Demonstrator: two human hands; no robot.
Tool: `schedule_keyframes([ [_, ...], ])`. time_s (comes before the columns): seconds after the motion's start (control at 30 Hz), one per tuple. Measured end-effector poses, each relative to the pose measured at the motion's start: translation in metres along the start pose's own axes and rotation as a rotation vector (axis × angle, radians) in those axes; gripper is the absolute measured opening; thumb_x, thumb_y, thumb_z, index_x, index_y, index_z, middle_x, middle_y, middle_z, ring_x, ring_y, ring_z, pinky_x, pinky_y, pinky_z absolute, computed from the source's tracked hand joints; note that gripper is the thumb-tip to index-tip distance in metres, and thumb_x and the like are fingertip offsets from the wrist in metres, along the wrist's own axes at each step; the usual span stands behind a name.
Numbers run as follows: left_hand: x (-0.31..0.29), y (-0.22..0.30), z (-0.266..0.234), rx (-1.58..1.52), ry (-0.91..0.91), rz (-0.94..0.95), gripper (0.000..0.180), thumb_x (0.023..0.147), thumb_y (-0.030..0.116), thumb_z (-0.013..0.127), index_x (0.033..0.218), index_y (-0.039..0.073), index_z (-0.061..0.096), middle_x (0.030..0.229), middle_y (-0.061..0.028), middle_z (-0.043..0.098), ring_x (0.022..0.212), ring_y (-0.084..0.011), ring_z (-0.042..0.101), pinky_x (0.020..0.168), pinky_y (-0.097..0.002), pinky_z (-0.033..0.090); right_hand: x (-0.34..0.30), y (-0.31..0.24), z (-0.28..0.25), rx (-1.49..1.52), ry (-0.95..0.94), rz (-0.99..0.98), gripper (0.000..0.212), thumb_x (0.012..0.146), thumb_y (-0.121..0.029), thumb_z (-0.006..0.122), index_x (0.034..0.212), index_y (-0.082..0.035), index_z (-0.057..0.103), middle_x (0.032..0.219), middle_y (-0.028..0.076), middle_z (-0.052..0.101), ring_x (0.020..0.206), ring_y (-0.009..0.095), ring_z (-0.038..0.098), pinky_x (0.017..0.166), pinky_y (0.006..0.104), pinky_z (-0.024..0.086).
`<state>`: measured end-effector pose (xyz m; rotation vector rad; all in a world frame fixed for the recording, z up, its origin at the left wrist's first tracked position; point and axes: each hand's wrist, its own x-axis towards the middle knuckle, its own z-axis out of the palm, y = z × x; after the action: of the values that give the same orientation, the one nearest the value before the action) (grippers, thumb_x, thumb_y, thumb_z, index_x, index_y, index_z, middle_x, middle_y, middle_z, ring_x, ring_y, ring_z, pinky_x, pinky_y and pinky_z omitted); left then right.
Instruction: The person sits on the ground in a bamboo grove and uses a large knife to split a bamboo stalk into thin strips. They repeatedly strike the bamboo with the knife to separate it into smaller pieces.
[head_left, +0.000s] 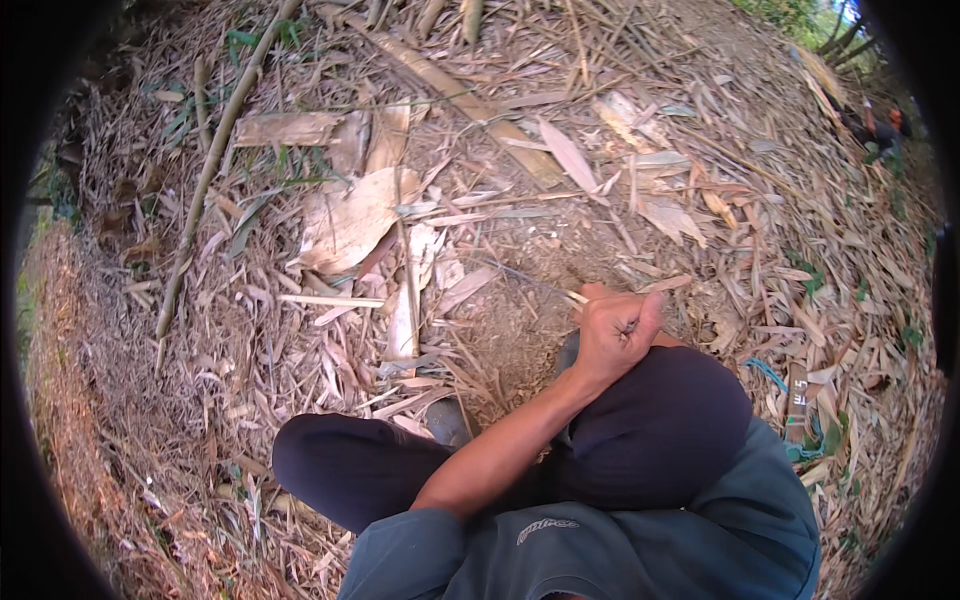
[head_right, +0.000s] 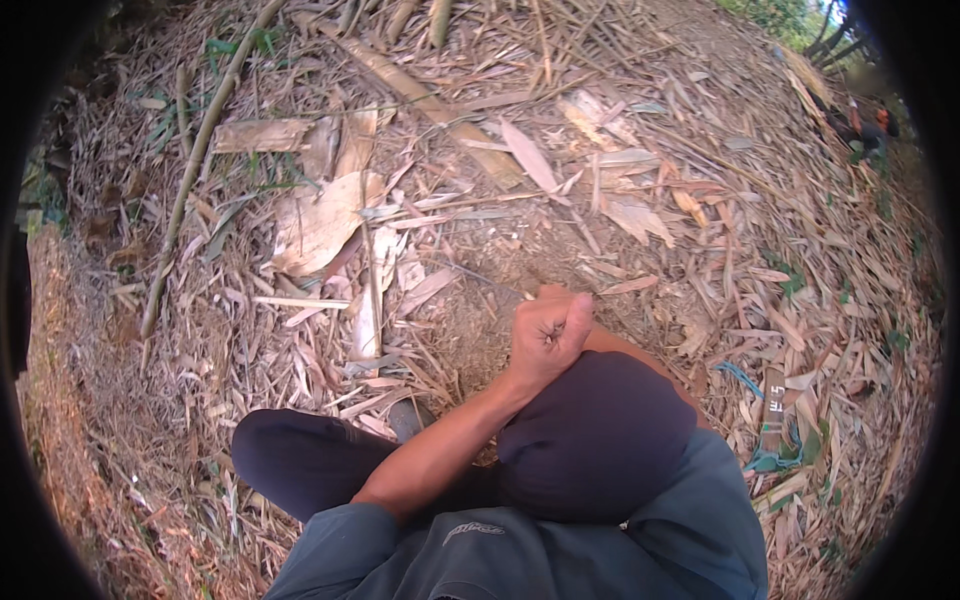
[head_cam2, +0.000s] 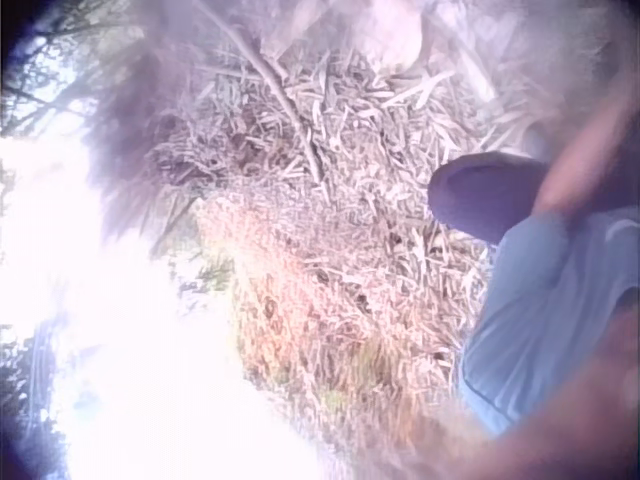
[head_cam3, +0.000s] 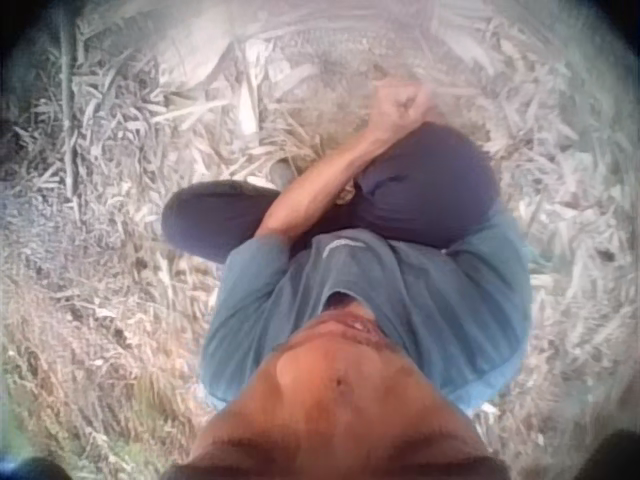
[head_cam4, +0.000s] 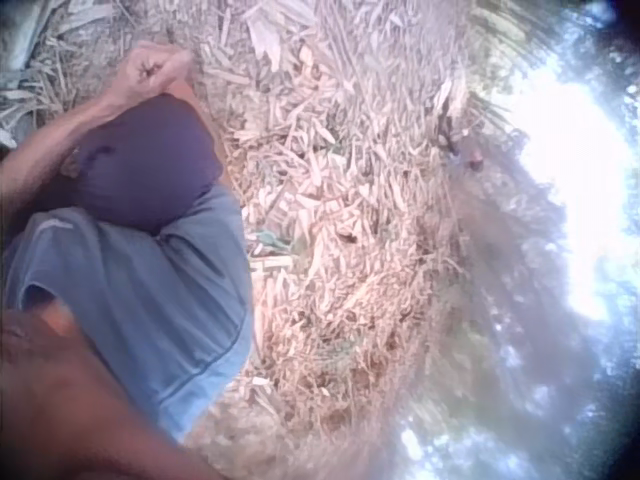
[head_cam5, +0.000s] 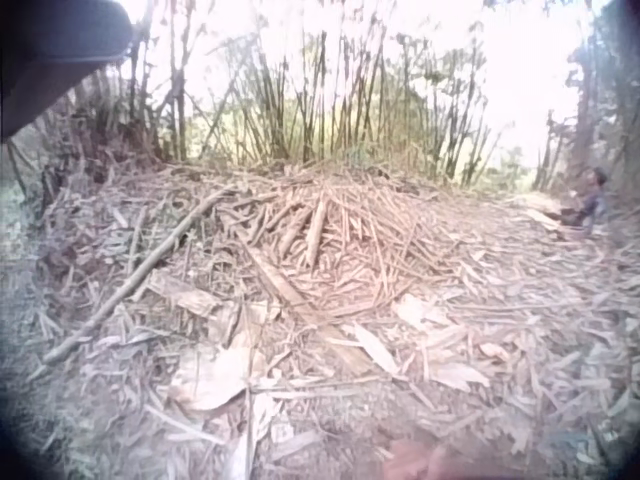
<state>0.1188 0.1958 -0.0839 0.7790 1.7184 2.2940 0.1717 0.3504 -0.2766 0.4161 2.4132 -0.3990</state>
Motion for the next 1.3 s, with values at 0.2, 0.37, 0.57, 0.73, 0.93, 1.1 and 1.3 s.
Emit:
schedule_keyframes([
  [0.2,0.049,0.057,-0.051,-0.096,0.278,0.057,0.045,0.1,0.011,0.056,0.056,0.005,0.043,0.052,0.0013,0.04,0.046,-0.0116,0.034,0.045,-0.0305,0.025,0.036,0.002,-0.006,0.106,-0.165,0.055,0.04,0.081,-0.039,0.067,0.079,0.0,0.074,0.076,0.018,0.072,0.071,0.032,0.071,0.072,0.0402,0.057],
  [0.37,0.103,0.077,-0.161,-0.328,0.483,-0.039,0.053,0.106,0.028,0.041,0.059,0.016,0.022,0.052,0.0041,0.016,0.05,-0.0115,0.014,0.049,-0.0331,0.016,0.048,0.014,-0.012,0.351,-0.308,0.061,0.033,0.078,-0.029,0.074,0.073,0.003,0.07,0.061,0.011,0.067,0.05,0.019,0.066,0.052,0.0331,0.054],
  [0.57,0.139,0.098,-0.247,-0.376,0.59,0.007,0.047,0.104,0.037,0.044,0.065,0.016,0.028,0.061,0.0016,0.029,0.057,-0.0126,0.025,0.055,-0.0325,0.022,0.048,0.008,-0.024,0.435,-0.354,0.095,0.026,0.077,-0.024,0.072,0.074,0.002,0.071,0.063,0.01,0.068,0.052,0.019,0.066,0.055,0.0326,0.055],
  [0.73,0.237,0.109,-0.321,-0.091,0.549,-0.051,0.044,0.097,0.054,0.051,0.079,0.016,0.041,0.081,-0.0019,0.041,0.077,-0.0152,0.037,0.072,-0.0324,0.03,0.055,0.013,-0.023,0.483,-0.385,0.079,0.024,0.078,-0.021,0.073,0.071,0.002,0.069,0.062,0.008,0.067,0.051,0.019,0.065,0.054,0.0329,0.052],
  [0.93,0.244,0.205,-0.365,0.127,0.562,0.381,0.035,0.098,0.046,0.05,0.083,0.014,0.046,0.086,-0.0024,0.048,0.082,-0.0161,0.042,0.078,-0.0331,0.034,0.056,0.017,-0.015,0.536,-0.409,0.086,0.023,0.082,-0.018,0.072,0.071,0.003,0.069,0.062,0.009,0.066,0.051,0.018,0.064,0.053,0.0342,0.051],
  [1.1,0.174,0.23,-0.348,-0.24,0.658,0.5,0.032,0.099,0.039,0.045,0.08,0.013,0.046,0.086,-0.0069,0.052,0.078,-0.0191,0.045,0.073,-0.0346,0.038,0.045,0.019,-0.023,0.462,-0.258,-0.044,0.025,0.079,-0.021,0.072,0.075,0.004,0.069,0.063,0.011,0.067,0.054,0.021,0.066,0.058,0.0358,0.053],
  [1.3,0.092,0.14,-0.379,-0.895,0.645,0.249,0.026,0.09,0.03,0.053,0.08,0.009,0.043,0.081,-0.0063,0.045,0.077,-0.0207,0.043,0.071,-0.0344,0.037,-0.017,-0.025,-0.185,0.237,0.205,-0.075,0.035,0.072,-0.029,0.075,0.083,0.004,0.069,0.068,0.021,0.065,0.067,0.032,0.068,0.065,0.0416,0.052],
])
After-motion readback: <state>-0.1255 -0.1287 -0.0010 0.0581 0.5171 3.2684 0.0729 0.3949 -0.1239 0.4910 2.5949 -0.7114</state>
